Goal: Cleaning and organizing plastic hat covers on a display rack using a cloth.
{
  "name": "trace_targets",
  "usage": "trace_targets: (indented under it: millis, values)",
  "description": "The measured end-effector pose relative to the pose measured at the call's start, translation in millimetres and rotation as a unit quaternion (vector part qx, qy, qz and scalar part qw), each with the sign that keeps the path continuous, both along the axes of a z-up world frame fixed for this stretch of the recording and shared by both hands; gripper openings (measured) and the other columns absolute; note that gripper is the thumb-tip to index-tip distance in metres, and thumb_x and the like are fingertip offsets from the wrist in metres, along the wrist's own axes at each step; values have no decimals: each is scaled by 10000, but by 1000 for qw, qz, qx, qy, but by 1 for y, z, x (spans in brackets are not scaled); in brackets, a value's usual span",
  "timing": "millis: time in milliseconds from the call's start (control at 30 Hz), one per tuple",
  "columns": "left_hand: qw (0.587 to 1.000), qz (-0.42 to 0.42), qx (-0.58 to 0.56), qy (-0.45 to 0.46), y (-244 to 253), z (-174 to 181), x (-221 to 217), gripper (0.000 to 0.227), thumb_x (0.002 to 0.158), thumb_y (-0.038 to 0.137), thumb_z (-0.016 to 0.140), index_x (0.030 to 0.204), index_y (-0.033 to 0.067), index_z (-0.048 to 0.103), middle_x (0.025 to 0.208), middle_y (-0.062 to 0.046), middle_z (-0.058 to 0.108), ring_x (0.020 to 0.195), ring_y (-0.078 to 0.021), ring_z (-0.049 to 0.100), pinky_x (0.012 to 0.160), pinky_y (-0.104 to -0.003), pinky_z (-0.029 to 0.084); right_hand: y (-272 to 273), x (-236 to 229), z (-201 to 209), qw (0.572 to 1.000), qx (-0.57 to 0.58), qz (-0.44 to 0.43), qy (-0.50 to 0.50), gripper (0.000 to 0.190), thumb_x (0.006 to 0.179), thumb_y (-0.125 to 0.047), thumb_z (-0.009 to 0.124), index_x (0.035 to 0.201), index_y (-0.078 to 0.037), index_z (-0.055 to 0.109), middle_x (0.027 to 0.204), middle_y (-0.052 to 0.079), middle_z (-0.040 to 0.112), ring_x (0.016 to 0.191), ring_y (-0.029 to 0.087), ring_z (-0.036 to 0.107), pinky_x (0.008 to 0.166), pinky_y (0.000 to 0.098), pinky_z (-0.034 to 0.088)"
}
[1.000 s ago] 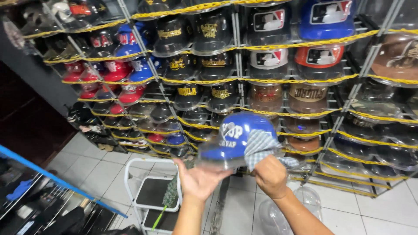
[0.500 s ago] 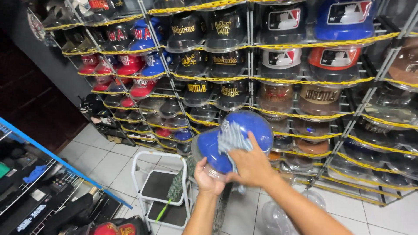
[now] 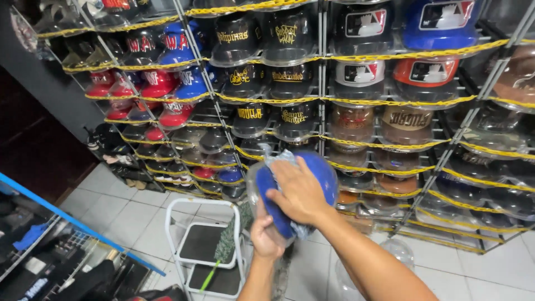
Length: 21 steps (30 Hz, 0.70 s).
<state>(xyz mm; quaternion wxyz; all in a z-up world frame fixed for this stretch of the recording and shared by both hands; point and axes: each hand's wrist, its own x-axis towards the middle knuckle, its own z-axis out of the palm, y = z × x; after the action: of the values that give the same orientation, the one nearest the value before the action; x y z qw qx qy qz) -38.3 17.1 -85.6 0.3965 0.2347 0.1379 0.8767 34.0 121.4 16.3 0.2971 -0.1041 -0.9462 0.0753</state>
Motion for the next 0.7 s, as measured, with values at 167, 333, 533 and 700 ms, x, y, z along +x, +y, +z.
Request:
trace_targets:
  millis: [167, 333, 533, 700]
  values:
    - [998, -54, -32, 20, -17, -27, -12, 836, 784, 133, 535, 1598, 103, 346, 1366, -187, 610, 1171, -334, 608, 995, -445, 504, 13, 16, 46, 949, -162, -193, -188, 745, 949, -675, 292, 1411, -171, 587, 1476, 68, 564, 1417, 261, 461, 1216, 631, 105]
    - [987, -113, -60, -93, -36, -25, -40, 684, 798, 240, 505, 1481, 222, 526, 1345, -189, 616, 1233, -442, 545, 998, -644, 459, 80, 41, 29, 854, -448, -167, -205, 985, 790, -788, 55, 1277, -245, 717, 1329, 107, 731, 1301, 303, 647, 1169, 524, 448]
    - [972, -87, -122, -179, -28, -4, -62, 684, 708, 372, 574, 1340, 110, 600, 1182, -197, 665, 1101, -428, 598, 942, -615, 492, 49, 22, -111, 600, -689, -376, 158, 1009, 847, -858, 203, 1272, -110, 731, 1331, 190, 678, 1278, 340, 611, 1134, 464, 450]
    - [977, -64, -110, -172, -13, 21, -44, 765, 704, 382, 530, 1434, 153, 545, 1307, -198, 608, 1167, -438, 558, 943, -621, 473, -51, -28, -151, 646, -639, -282, 308, 857, 946, -639, 186, 1635, -158, 16, 1733, 5, -6, 1594, 137, -11, 1286, 305, -1]
